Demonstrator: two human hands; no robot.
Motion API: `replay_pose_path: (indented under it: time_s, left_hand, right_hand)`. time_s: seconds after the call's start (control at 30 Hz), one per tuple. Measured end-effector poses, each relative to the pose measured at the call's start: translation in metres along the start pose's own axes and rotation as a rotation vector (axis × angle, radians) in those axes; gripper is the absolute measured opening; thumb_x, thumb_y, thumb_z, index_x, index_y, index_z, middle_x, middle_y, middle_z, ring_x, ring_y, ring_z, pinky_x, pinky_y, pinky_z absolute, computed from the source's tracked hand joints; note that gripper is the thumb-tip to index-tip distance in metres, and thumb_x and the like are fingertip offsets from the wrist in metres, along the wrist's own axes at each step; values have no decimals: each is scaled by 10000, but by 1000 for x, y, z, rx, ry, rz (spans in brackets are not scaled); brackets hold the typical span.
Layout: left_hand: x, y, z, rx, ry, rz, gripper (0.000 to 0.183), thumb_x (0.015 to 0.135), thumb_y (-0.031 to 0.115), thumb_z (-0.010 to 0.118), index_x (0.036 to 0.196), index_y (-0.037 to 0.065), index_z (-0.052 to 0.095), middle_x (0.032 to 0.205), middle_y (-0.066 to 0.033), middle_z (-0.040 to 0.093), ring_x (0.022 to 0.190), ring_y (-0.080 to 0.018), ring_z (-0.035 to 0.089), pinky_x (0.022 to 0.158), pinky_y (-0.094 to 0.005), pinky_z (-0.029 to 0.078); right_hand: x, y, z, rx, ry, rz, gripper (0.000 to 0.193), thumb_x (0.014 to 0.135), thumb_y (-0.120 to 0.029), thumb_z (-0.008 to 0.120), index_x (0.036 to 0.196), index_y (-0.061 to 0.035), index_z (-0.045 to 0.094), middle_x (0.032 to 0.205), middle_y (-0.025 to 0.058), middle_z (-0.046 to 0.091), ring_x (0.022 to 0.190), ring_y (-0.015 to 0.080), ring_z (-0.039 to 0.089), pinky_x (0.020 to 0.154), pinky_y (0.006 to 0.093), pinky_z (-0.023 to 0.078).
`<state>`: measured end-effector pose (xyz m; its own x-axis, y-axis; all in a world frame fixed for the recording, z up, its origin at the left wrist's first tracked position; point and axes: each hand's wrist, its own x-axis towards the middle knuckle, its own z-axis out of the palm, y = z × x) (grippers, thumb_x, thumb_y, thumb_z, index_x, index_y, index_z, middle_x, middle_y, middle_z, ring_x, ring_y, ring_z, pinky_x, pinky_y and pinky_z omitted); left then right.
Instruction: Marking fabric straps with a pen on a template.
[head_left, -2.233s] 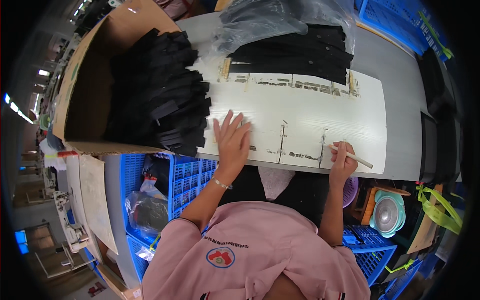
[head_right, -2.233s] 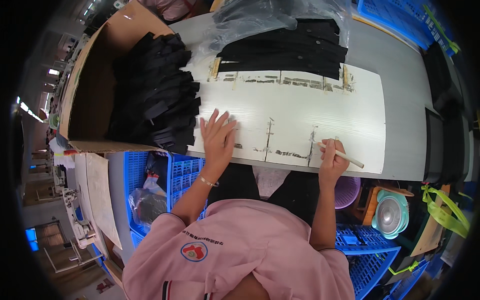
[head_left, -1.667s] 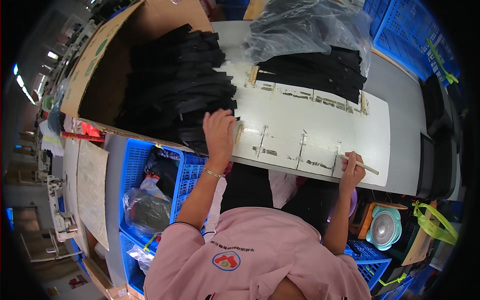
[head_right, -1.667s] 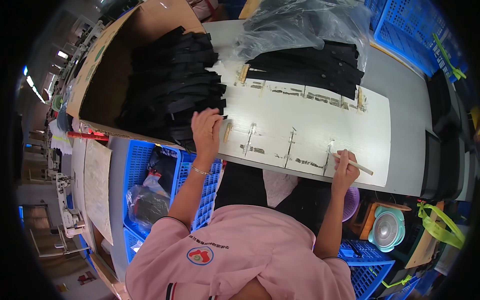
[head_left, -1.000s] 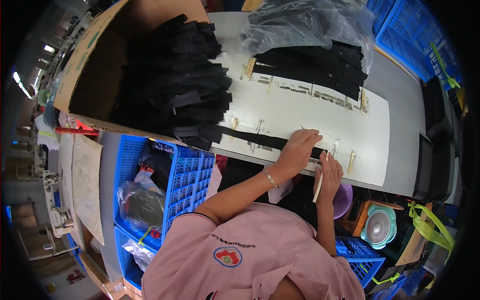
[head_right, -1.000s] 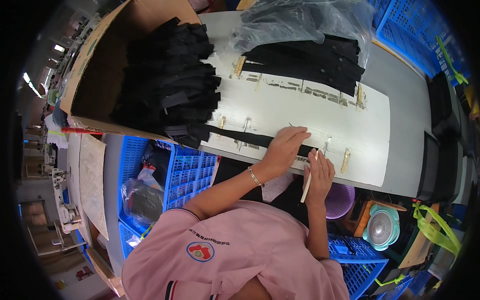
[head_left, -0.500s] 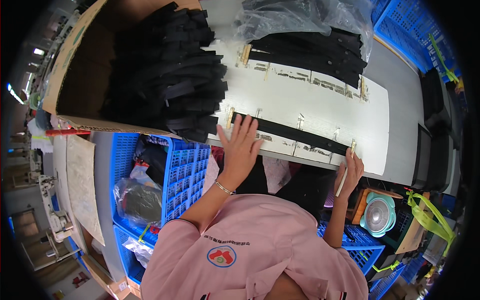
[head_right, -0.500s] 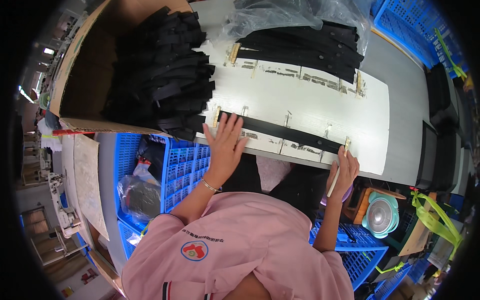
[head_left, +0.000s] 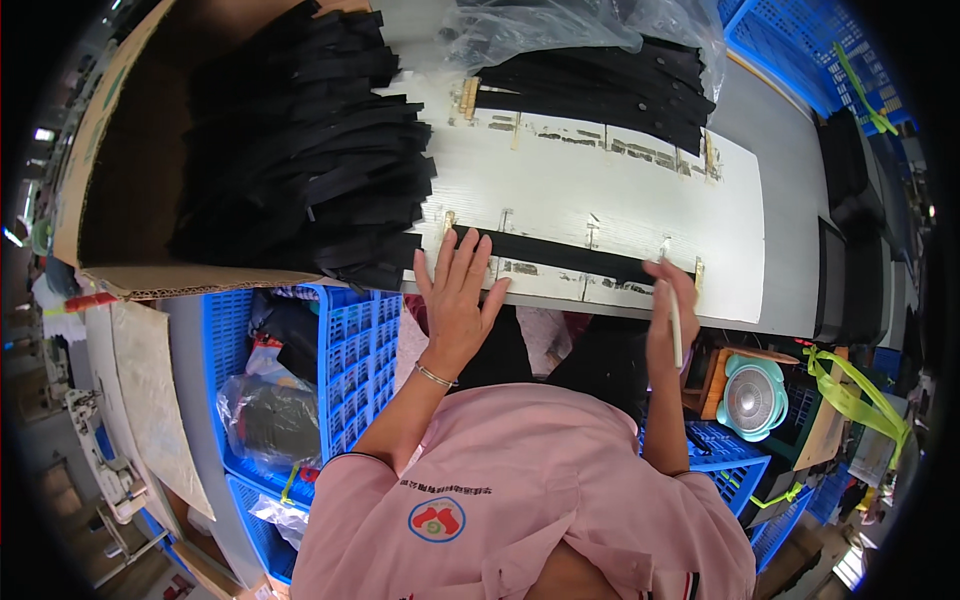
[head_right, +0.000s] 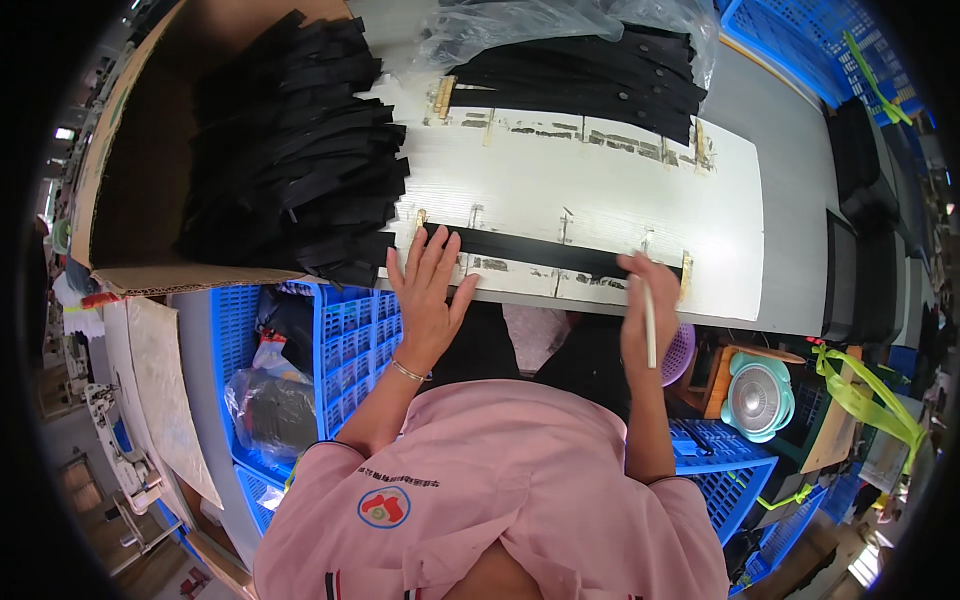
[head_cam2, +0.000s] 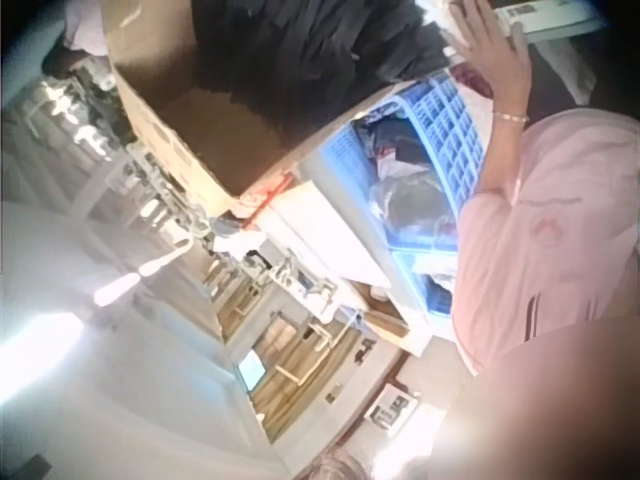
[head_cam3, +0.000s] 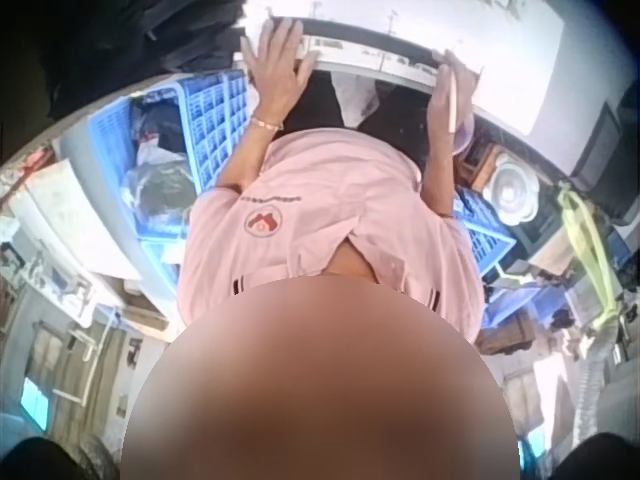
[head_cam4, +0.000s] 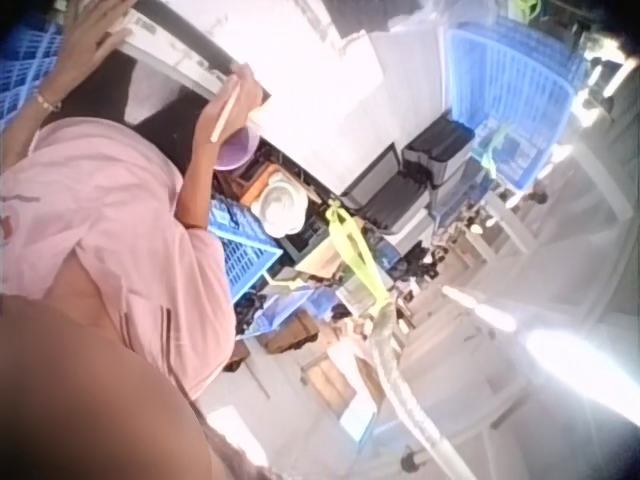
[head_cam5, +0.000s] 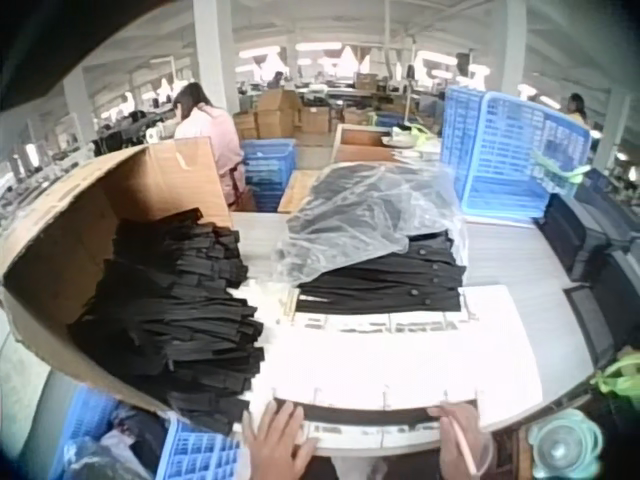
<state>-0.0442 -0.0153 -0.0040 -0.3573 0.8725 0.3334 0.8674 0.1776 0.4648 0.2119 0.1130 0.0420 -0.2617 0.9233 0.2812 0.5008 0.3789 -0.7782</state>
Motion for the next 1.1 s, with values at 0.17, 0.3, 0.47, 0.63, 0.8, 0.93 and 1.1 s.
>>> replay_pose_path:
  time_s: [0.17,0.3,0.47,0.63,0.8,0.93,1.1]
  left_hand:
    - [0,-1,2,-1,31,0,592,921,271,750,1456,86,576,1499,-88,556,1462,-314,424,1229,-590,136]
    - [1,-1,3,-18,48,-2,595,911,277,760,1448,92,584,1486,-85,569,1459,-310,432,1225,-595,142]
    - [-1,-2,2,-22,50,-13,590,906,300,762,1434,99,596,1490,-83,566,1469,-300,424,1224,-599,133]
    - [-2,-3,4,-18,72,-15,586,905,304,762,1431,104,600,1491,-80,567,1471,-294,423,1225,-595,129]
    - [-3,-3,7,-31,86,-9,582,904,304,762,1427,104,603,1487,-80,572,1468,-295,428,1224,-598,127]
    - [-3,-3,7,-18,92,-4,582,901,303,766,1424,104,606,1482,-83,577,1463,-298,433,1222,-601,129]
    - [-2,-3,6,-14,87,-6,580,898,303,769,1420,105,611,1481,-83,577,1459,-295,436,1222,-598,134]
  right_hand:
    - [22,-56,59,479,-303,202,209,1022,-133,613,1120,7,734,866,49,695,780,88,616,706,241,487]
    - [31,-61,110,557,-354,222,197,1030,-147,613,1104,-2,723,830,33,685,738,79,595,667,239,477]
    - [26,-47,135,419,-380,153,190,1036,-174,624,1058,-9,716,783,34,683,713,93,625,645,247,490]
    - [26,-48,136,392,-392,139,197,1037,-186,631,1066,-12,718,796,60,703,731,105,655,662,258,509]
    - [25,-49,137,374,-370,106,199,1036,-186,631,1066,-9,715,817,79,719,737,126,688,668,277,530]
    - [25,-52,140,312,-340,50,194,1028,-172,634,1044,3,715,823,87,722,726,133,696,659,278,532]
    - [25,-45,132,322,-408,54,193,1017,-159,641,980,9,728,787,80,716,671,143,668,616,281,506]
